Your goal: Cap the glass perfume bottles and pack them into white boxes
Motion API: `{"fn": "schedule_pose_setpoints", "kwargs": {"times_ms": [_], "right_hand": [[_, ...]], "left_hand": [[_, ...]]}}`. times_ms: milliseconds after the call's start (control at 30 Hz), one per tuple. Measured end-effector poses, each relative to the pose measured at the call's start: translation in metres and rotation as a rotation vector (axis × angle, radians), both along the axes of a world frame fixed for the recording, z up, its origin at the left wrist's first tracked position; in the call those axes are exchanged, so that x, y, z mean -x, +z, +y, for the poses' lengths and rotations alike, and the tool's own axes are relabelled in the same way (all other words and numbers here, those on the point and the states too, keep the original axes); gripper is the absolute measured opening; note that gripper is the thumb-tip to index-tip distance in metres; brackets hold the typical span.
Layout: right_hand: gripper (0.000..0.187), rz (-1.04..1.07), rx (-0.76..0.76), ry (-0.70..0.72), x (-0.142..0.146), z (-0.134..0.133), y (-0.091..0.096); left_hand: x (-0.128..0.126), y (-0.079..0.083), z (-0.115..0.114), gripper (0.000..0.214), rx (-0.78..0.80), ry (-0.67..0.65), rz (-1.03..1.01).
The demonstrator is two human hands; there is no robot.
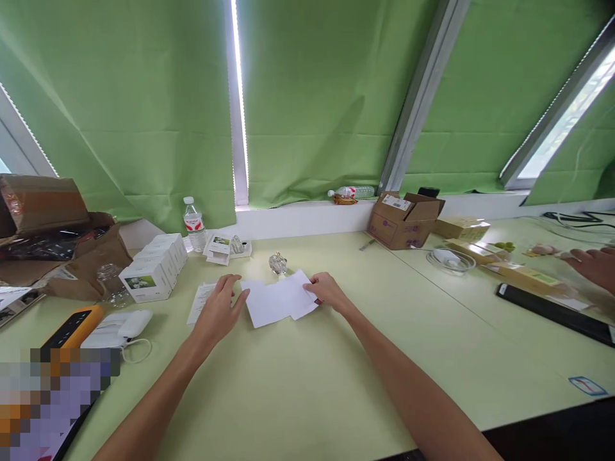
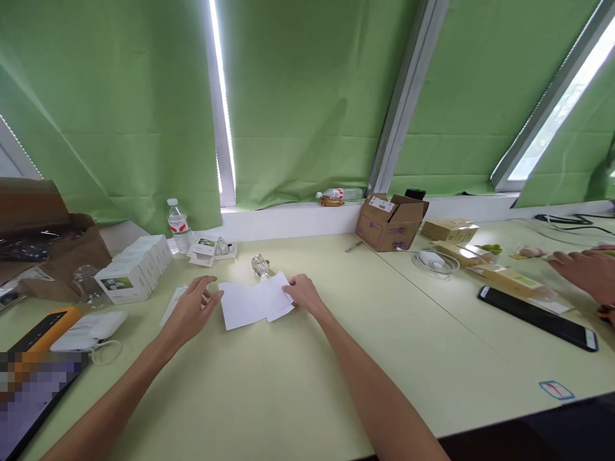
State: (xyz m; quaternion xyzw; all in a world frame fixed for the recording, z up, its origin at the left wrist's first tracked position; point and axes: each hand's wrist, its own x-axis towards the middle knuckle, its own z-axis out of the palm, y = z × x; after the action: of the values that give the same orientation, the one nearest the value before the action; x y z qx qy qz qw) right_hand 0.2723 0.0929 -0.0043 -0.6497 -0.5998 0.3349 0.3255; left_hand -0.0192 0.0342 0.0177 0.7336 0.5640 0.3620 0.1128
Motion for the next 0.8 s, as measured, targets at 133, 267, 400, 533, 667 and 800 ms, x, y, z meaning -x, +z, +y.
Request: {"fn": "schedule_pose_setpoints", "kwargs": {"times_ms": [133,267,400,533,667,800], "right_hand": [[0.016,0.153,-0.044,0.024,-0.003,0.002,0.006],[0.019,0.262,-0.095,0.068,0.004,-0.002,0.015],[0.020,0.320,-0.117,0.119,0.021,-0.013,0.019],[0.019,0.330,-0.152,0.130,0.037,-0.024,0.019],[0.018,0.300,-0.211,0.107,0.045,-0.032,0.022],[0.019,0.262,-0.208,0.096,0.048,-0.037,0.024]], "left_hand": [[-0.001,0.000,0.003,0.047,0.074,-0.005,-0.240],[-0.006,0.001,0.007,0.051,0.193,-0.063,-0.622],[-0.014,-0.002,0.000,0.048,0.396,-0.153,-0.797],[-0.021,-0.006,-0.012,0.044,0.450,-0.246,-0.934],[-0.027,-0.004,-0.020,0.048,0.517,-0.427,-1.069],[-0.032,-0.002,-0.020,0.044,0.605,-0.344,-1.128]]}}
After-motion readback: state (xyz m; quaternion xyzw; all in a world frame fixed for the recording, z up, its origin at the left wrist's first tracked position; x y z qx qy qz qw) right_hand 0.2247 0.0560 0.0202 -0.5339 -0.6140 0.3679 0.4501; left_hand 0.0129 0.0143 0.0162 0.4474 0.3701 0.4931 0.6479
